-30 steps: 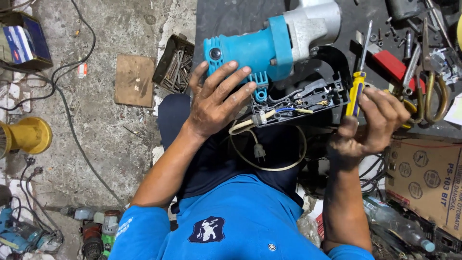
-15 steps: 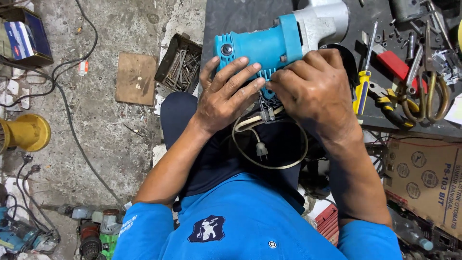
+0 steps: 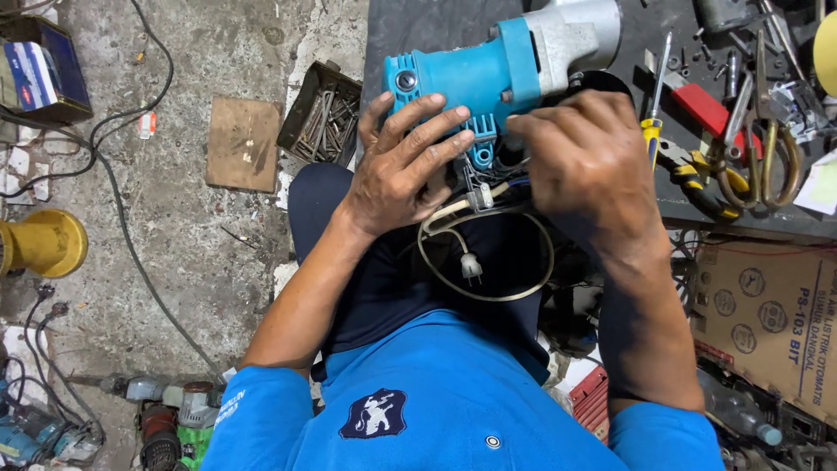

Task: Disassembling a hammer drill to inspect and manipulate internal wiring and components using a screwdriver.

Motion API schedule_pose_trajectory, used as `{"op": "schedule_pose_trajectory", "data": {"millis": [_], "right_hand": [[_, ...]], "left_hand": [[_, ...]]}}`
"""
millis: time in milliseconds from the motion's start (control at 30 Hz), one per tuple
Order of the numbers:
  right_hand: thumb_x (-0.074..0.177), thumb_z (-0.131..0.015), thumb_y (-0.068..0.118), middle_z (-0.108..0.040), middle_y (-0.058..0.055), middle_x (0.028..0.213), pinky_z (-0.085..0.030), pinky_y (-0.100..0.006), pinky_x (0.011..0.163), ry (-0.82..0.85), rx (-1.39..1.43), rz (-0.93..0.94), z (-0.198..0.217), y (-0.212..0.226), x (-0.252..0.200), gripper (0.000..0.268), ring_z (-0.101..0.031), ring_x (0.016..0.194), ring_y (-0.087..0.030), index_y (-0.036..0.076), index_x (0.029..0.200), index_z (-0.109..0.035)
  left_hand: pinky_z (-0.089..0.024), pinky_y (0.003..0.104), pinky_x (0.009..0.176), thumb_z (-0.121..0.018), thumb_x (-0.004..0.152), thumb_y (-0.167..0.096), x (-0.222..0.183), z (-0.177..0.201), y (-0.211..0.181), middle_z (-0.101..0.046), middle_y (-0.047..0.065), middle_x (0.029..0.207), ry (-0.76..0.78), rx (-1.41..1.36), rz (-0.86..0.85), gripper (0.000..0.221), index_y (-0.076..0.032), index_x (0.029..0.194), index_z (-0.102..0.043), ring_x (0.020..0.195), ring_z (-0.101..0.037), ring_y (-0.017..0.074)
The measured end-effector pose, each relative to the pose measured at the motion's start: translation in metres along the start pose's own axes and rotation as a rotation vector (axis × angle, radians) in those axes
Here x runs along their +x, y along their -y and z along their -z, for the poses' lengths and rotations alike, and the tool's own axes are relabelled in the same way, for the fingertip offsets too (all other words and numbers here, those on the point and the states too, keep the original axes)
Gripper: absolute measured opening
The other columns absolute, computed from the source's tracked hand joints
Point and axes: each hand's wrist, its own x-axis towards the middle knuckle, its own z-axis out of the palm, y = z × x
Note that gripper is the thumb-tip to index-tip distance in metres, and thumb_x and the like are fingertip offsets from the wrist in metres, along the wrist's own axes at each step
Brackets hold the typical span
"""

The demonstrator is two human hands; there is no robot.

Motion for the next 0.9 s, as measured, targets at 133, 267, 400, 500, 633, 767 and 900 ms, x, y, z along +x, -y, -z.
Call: {"op": "schedule_pose_trajectory", "data": {"millis": [133, 267, 400, 500, 633, 767, 900], "right_hand": [[0.092, -0.065, -0.015, -0.08, -0.015, 0.101, -0.049, -0.039, 0.088, -0.159, 0.09, -0.137, -0.007, 0.0, -0.034, 0.026, -0.063, 0.084, -0.025, -0.004, 0.111, -0.078], [0.094, -0.066, -0.007, -0.073, -0.01, 0.097, -0.045, -0.042, 0.087, -0.299, 0.142, -0.224, -0.03, 0.003, -0.073, 0.028, -0.057, 0.087, -0.025, 0.0, 0.12, -0.075], [0.093, -0.073, -0.015, -0.074, -0.013, 0.096, -0.046, -0.042, 0.091, -0.346, 0.063, -0.279, -0.037, 0.012, -0.09, 0.024, -0.058, 0.092, -0.027, -0.003, 0.113, -0.078], [0.089, -0.077, -0.021, -0.071, -0.014, 0.101, -0.05, -0.043, 0.092, -0.388, 0.076, -0.372, -0.037, 0.019, -0.101, 0.027, -0.058, 0.096, -0.03, -0.005, 0.111, -0.076], [0.085, -0.069, -0.028, -0.068, -0.016, 0.104, -0.05, -0.044, 0.094, -0.425, 0.062, -0.411, -0.04, 0.019, -0.116, 0.04, -0.056, 0.099, -0.031, -0.004, 0.116, -0.072], [0.082, -0.064, -0.027, -0.065, -0.015, 0.108, -0.049, -0.044, 0.094, -0.454, 0.034, -0.433, -0.053, 0.014, -0.131, 0.046, -0.055, 0.1, -0.031, -0.001, 0.121, -0.069], [0.094, -0.067, 0.008, -0.063, -0.014, 0.11, -0.047, -0.046, 0.095, -0.493, 0.054, -0.399, -0.076, 0.001, -0.15, 0.031, -0.053, 0.103, -0.03, 0.003, 0.124, -0.067]], "left_hand": [[-0.012, 0.048, 0.125, -0.076, 0.084, -0.006, 0.009, 0.01, -0.005, -0.067, 0.0, 0.139, 0.008, -0.106, 0.03, 0.042, -0.015, 0.125, -0.075, 0.137, -0.051, 0.0222], [-0.019, 0.046, 0.116, -0.086, 0.094, -0.014, 0.024, 0.011, -0.014, -0.074, -0.002, 0.119, -0.086, -0.056, 0.044, 0.01, -0.014, 0.103, -0.081, 0.122, -0.057, 0.0203], [-0.021, 0.047, 0.113, -0.086, 0.092, -0.011, 0.029, 0.012, -0.018, -0.076, -0.002, 0.11, -0.108, -0.067, 0.056, 0.007, -0.012, 0.098, -0.081, 0.118, -0.057, 0.0201], [-0.02, 0.047, 0.115, -0.086, 0.091, -0.008, 0.026, 0.01, -0.019, -0.077, -0.002, 0.11, -0.118, -0.062, 0.058, 0.01, -0.013, 0.099, -0.082, 0.119, -0.058, 0.0202], [-0.019, 0.046, 0.117, -0.081, 0.087, -0.003, 0.025, 0.009, -0.019, -0.077, -0.002, 0.111, -0.127, -0.07, 0.059, 0.017, -0.013, 0.1, -0.081, 0.12, -0.058, 0.0196], [-0.019, 0.048, 0.121, -0.076, 0.085, 0.004, 0.024, 0.022, -0.02, -0.075, 0.002, 0.121, -0.026, -0.165, 0.101, 0.028, -0.01, 0.109, -0.079, 0.129, -0.055, 0.0228], [-0.025, 0.052, 0.13, -0.08, 0.09, -0.007, -0.005, 0.003, -0.019, -0.066, 0.003, 0.139, -0.119, -0.189, 0.204, 0.032, -0.014, 0.121, -0.073, 0.143, -0.045, 0.0245]]}}
